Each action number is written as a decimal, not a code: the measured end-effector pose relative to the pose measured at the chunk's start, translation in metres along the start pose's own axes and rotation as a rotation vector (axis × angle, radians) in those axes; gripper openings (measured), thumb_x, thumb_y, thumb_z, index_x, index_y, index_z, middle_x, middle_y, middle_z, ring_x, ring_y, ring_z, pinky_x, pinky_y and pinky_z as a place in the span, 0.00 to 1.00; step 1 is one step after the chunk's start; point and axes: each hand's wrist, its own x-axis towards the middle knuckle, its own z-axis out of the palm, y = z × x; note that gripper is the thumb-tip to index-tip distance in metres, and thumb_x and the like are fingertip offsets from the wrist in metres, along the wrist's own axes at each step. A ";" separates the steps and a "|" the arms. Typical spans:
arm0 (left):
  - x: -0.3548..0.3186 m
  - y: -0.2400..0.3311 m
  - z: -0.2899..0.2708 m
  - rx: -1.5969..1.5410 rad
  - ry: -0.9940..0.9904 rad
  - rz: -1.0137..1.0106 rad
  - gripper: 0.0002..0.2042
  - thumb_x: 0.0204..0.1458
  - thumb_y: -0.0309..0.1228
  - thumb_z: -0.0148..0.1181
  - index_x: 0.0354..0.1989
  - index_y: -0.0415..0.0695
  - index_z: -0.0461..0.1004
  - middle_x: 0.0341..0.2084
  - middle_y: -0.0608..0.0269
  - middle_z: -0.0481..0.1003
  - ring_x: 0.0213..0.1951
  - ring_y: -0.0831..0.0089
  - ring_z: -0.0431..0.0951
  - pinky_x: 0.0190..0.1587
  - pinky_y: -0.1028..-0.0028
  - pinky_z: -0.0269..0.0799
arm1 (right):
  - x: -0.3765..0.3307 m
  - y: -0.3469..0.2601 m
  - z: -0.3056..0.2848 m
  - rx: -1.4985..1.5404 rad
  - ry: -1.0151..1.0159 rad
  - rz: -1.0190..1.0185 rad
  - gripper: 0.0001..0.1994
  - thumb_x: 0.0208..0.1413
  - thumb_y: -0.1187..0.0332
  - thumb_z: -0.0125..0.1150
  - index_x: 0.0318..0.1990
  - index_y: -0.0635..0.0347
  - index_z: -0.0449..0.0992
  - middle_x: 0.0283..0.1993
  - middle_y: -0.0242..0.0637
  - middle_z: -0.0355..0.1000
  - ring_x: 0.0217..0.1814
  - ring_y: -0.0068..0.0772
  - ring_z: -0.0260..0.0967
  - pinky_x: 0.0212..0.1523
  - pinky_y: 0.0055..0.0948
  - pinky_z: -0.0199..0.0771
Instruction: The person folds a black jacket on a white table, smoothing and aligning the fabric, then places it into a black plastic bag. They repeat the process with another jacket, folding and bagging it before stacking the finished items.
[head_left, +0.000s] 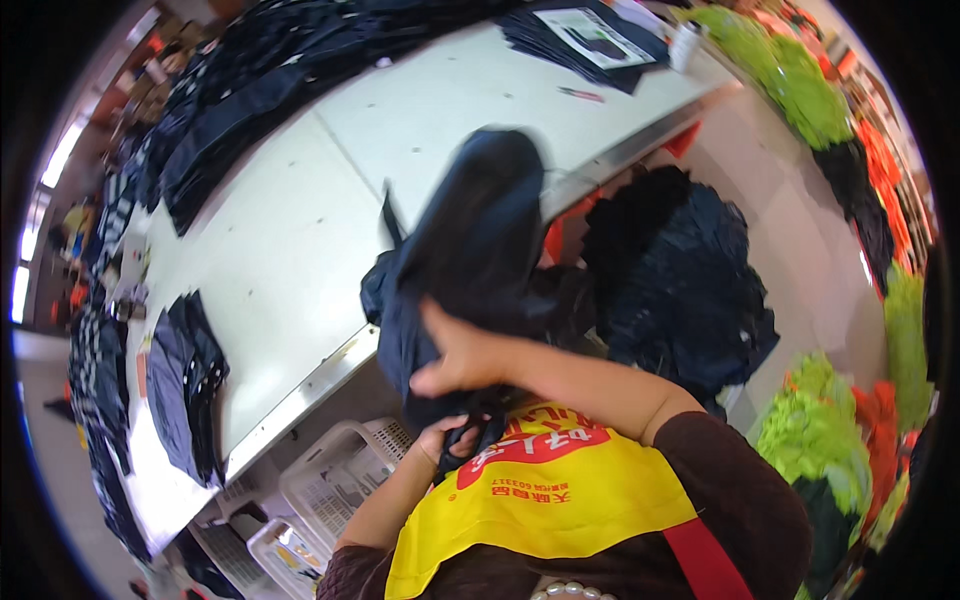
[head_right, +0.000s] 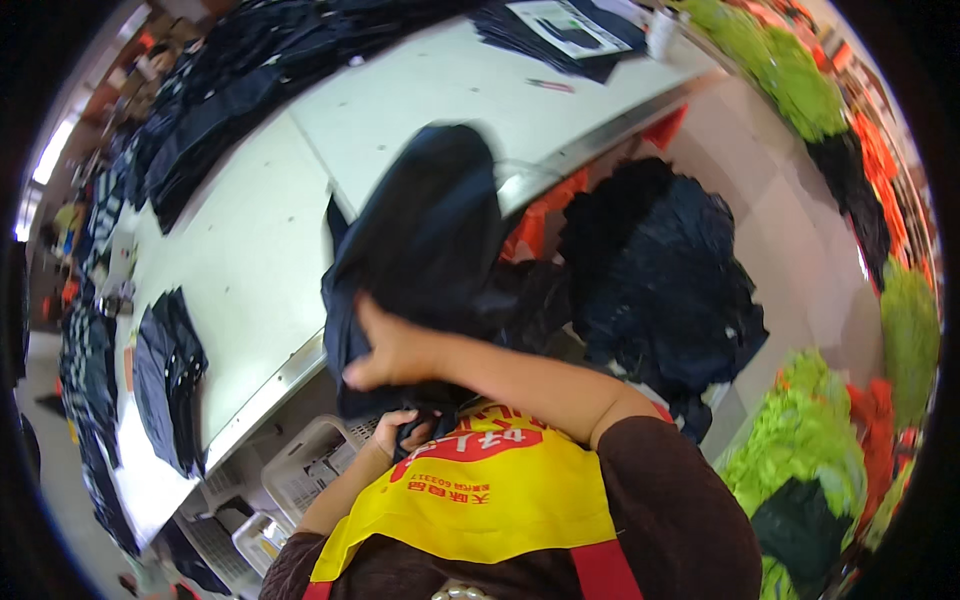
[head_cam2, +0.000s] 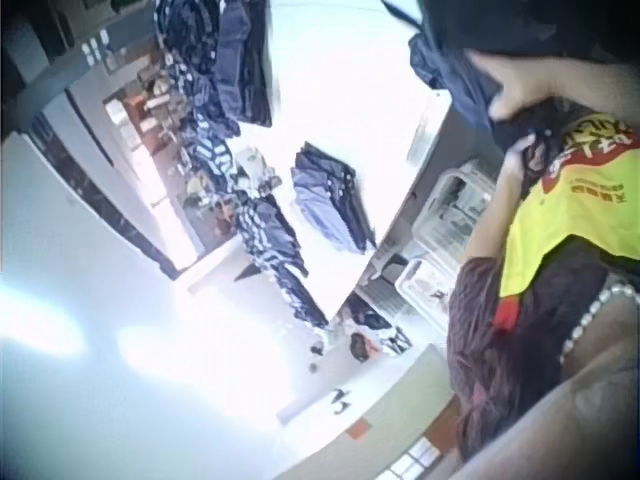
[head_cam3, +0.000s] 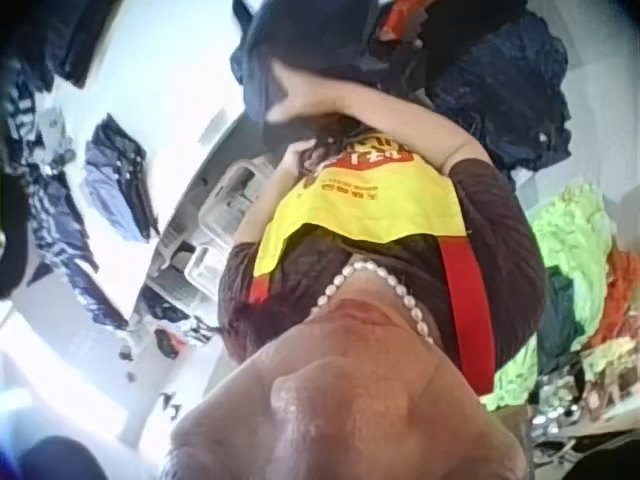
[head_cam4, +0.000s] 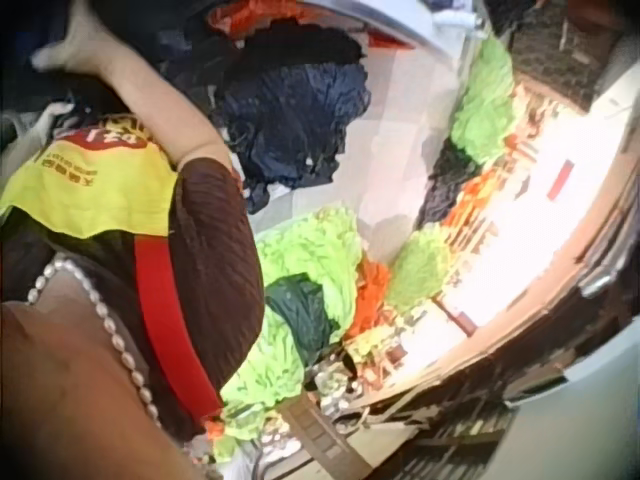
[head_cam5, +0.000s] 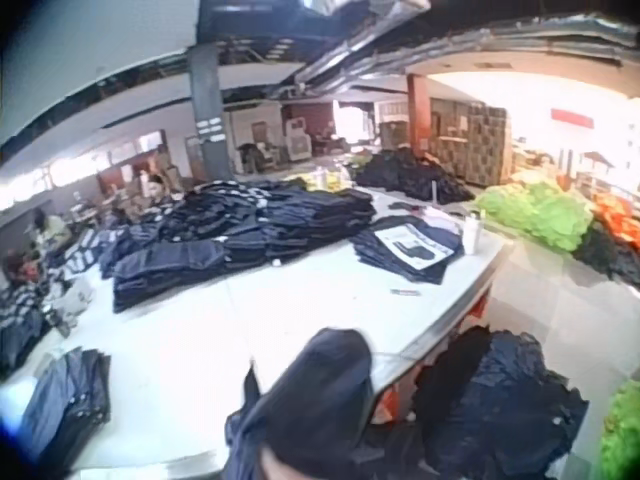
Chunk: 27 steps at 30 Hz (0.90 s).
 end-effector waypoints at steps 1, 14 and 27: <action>-0.009 0.001 -0.013 -0.040 0.142 0.053 0.22 0.52 0.34 0.49 0.53 0.35 0.62 0.17 0.60 0.66 0.15 0.74 0.64 0.17 0.79 0.59 | -0.003 -0.013 0.016 0.073 -0.256 0.006 0.43 0.42 0.64 0.61 0.64 0.71 0.45 0.65 0.51 0.51 0.67 0.39 0.47 0.66 0.28 0.44; -0.237 -0.012 -0.106 0.387 1.108 1.069 0.24 0.48 0.27 0.49 0.57 0.37 0.59 0.36 0.58 0.63 0.35 0.70 0.62 0.35 0.75 0.60 | 0.043 -0.111 0.072 0.628 -1.527 -0.180 0.35 0.37 0.65 0.67 0.55 0.72 0.63 0.51 0.50 0.67 0.53 0.41 0.64 0.53 0.29 0.61; -0.186 0.074 -0.088 0.638 0.956 1.207 0.30 0.44 0.20 0.49 0.61 0.38 0.56 0.54 0.55 0.61 0.56 0.67 0.61 0.53 0.71 0.60 | 0.096 -0.074 -0.063 0.281 -0.353 0.479 0.28 0.36 0.68 0.66 0.49 0.69 0.68 0.42 0.40 0.72 0.41 0.31 0.71 0.46 0.27 0.73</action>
